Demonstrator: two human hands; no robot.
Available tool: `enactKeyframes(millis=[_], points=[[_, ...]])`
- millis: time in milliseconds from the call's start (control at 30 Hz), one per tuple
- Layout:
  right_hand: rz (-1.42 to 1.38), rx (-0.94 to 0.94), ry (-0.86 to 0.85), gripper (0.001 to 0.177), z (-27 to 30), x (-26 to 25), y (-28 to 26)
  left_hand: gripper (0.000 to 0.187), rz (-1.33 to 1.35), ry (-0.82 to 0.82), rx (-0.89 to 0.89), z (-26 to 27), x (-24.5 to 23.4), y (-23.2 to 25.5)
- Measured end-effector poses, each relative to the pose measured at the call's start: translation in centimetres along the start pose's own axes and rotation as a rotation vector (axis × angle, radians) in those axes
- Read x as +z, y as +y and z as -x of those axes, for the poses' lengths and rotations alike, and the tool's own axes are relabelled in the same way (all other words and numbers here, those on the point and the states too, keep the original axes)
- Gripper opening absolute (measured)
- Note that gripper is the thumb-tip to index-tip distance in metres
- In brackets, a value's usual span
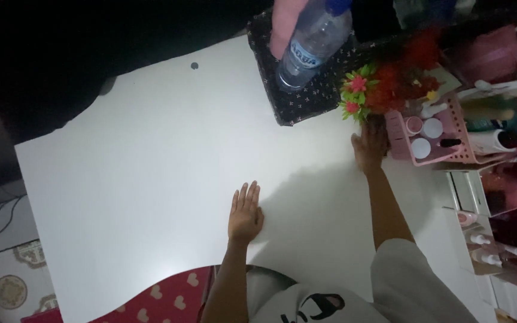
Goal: The person wipes a white tabletop with a small dark cloth, moving it across the surface in repeated strokes. They shift items like a flower arrangement and a water bottle to reach different areas, then continue wiping the remaining surface.
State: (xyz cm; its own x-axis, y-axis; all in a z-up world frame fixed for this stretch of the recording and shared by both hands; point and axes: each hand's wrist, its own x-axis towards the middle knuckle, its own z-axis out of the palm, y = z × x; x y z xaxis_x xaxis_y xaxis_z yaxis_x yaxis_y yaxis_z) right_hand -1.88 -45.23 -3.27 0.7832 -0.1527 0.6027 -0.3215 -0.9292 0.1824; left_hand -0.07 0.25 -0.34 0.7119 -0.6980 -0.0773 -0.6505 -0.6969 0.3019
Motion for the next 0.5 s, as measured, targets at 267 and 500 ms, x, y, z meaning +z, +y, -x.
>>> enactKeyframes(millis=[267, 500], points=[[0.069, 0.056, -0.11, 0.045, 1.0, 3.4, 1.1, 0.069, -0.006, 0.036, 0.007, 0.0, -0.5, 0.1], [0.068, 0.06, -0.239, 0.043, 3.8, -3.6, 0.2, 0.069, -0.047, 0.02, -0.005, 0.1, 0.7, 0.0]])
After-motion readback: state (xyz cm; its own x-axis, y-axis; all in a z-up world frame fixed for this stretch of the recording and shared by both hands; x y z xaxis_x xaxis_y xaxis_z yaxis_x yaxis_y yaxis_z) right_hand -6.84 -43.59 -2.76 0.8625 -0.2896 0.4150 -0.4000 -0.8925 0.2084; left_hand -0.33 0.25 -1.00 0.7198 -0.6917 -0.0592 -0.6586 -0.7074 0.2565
